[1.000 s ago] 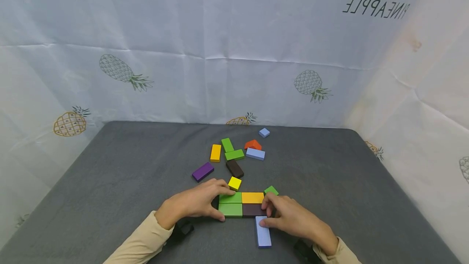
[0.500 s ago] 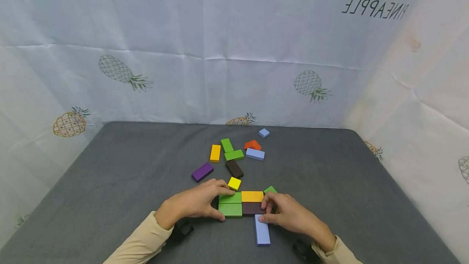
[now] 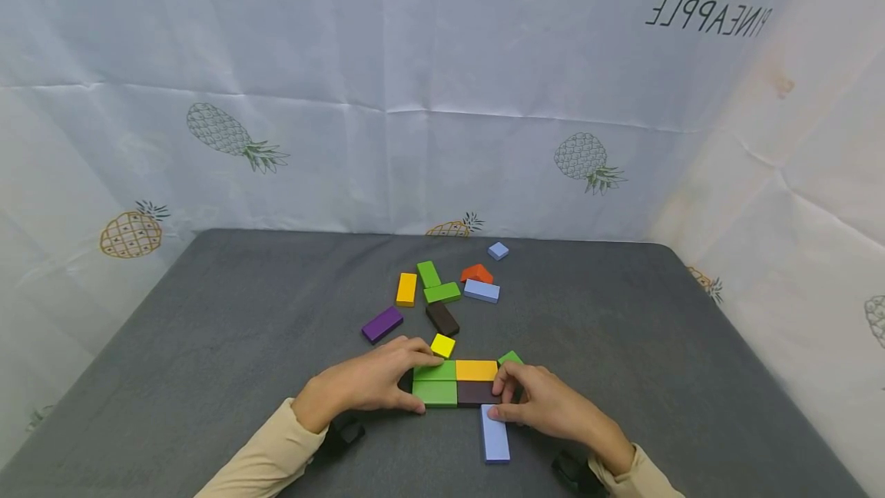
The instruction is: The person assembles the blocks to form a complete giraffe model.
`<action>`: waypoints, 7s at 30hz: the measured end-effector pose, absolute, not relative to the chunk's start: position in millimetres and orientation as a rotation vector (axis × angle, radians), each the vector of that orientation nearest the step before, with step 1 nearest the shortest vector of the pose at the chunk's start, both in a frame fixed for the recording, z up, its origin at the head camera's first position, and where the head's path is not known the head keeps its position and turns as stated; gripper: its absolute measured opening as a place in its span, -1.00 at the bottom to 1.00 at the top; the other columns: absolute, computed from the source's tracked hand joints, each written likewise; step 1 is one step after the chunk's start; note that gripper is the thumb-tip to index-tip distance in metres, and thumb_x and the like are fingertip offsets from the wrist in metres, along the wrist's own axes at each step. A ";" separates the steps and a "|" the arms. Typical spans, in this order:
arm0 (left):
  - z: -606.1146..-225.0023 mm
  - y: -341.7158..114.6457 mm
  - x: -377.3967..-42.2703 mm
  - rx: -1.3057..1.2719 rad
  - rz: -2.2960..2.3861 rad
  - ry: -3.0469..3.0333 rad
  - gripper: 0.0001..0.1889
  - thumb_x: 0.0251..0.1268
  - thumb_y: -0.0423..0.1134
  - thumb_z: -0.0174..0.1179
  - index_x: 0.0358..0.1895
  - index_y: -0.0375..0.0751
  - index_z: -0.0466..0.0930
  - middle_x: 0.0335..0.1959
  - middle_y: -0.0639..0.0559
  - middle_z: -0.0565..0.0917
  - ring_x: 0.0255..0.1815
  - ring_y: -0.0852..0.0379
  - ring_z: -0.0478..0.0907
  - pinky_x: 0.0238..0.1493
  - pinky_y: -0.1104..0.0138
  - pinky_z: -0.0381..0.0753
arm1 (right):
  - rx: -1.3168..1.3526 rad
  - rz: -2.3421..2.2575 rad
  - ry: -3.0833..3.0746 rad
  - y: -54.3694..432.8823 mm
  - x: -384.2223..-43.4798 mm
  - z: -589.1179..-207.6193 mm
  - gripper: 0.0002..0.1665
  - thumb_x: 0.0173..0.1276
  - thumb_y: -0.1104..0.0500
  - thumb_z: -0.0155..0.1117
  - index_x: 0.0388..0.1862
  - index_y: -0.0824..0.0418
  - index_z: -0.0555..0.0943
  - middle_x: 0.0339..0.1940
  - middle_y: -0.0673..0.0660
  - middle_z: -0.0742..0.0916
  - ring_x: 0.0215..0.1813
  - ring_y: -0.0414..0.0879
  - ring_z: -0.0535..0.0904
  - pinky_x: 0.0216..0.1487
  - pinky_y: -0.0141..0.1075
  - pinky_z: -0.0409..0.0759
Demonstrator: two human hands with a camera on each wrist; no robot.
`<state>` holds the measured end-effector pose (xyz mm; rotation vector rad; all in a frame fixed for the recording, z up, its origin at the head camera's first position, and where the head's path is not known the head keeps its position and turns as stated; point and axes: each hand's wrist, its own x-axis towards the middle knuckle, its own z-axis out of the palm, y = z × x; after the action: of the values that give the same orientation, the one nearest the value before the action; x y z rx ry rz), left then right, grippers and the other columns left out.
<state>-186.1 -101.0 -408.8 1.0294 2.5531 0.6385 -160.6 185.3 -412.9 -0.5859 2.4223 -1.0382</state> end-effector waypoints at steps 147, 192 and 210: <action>-403.0 -106.6 -188.1 1.042 0.659 2.525 -0.51 0.20 -0.12 0.42 0.21 -0.10 0.63 0.21 0.09 0.54 0.25 0.12 0.47 0.27 0.21 0.52 | -0.697 -0.832 2.815 136.2 -179.3 -383.3 -0.58 0.15 0.17 0.45 0.02 0.12 0.64 -0.19 0.02 0.68 -0.17 -0.15 0.54 -0.20 -0.19 0.47; -404.7 -107.0 -187.9 1.046 0.667 2.542 -0.52 0.18 -0.12 0.43 0.19 -0.10 0.65 0.18 0.12 0.55 0.25 0.14 0.47 0.27 0.23 0.52 | -0.742 -0.671 2.548 111.0 -130.4 -399.3 -0.49 0.15 -0.03 0.53 0.08 -0.03 0.62 -0.18 -0.21 0.61 -0.19 -0.37 0.42 -0.15 -0.24 0.48; -404.2 -107.6 -187.0 1.037 0.668 2.537 -0.52 0.20 -0.13 0.41 0.21 -0.10 0.63 0.19 0.11 0.55 0.26 0.13 0.47 0.28 0.21 0.52 | -0.774 -0.825 2.398 115.0 -128.7 -399.6 -0.46 0.05 0.18 0.61 0.03 0.06 0.61 -0.25 -0.16 0.55 -0.45 -0.41 0.46 -0.37 -0.49 0.52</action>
<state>-187.0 -107.6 -404.2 1.0373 2.5372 0.6685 -128.7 115.0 -399.6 -0.7740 2.3978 -0.8248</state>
